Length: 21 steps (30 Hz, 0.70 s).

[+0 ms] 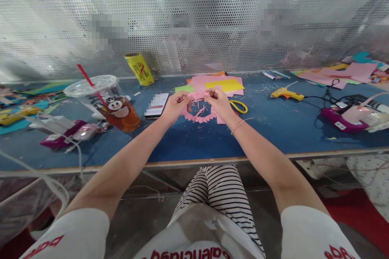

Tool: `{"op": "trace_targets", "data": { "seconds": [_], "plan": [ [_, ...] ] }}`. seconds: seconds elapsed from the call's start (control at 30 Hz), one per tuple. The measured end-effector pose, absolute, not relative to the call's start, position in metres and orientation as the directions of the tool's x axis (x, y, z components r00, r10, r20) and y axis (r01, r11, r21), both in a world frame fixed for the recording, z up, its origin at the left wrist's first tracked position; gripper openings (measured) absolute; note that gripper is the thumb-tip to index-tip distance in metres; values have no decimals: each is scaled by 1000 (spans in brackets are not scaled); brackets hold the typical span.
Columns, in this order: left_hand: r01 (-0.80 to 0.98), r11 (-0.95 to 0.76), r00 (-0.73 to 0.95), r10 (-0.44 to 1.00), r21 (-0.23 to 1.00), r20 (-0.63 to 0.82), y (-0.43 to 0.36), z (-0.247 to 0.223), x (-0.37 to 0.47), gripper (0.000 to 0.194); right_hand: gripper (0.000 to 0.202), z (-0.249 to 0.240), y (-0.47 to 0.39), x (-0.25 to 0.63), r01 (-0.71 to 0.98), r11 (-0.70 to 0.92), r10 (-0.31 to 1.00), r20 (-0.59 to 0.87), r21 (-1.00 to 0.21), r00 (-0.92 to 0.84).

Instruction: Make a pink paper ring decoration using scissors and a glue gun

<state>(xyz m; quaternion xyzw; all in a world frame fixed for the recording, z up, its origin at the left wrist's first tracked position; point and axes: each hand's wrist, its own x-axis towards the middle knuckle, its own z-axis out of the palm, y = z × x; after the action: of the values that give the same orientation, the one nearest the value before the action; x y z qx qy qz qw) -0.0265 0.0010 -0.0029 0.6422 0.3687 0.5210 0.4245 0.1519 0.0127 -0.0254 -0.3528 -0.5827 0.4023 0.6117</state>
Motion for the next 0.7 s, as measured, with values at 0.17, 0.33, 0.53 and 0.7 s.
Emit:
{"op": "trace_targets", "data": {
  "seconds": [0.17, 0.33, 0.53, 0.7],
  "plan": [
    [40, -382, 200, 909, 923, 367, -1, -2, -26, 19, 27, -25, 13, 152, -82, 421, 907, 421, -903, 18],
    [31, -364, 194, 916, 931, 352, 0, -4, -25, 19, 29, -23, 12, 151, -63, 415, 910, 414, -908, 35],
    [35, -377, 213, 908, 926, 361, 2, -5, -27, 20, 29, -22, 11, 151, -77, 415, 910, 414, -906, 36],
    [78, -373, 174, 918, 925, 355, -2, -1, -25, 24, 28, -24, 13, 152, -45, 415, 910, 415, -909, 20]
  ]
}}
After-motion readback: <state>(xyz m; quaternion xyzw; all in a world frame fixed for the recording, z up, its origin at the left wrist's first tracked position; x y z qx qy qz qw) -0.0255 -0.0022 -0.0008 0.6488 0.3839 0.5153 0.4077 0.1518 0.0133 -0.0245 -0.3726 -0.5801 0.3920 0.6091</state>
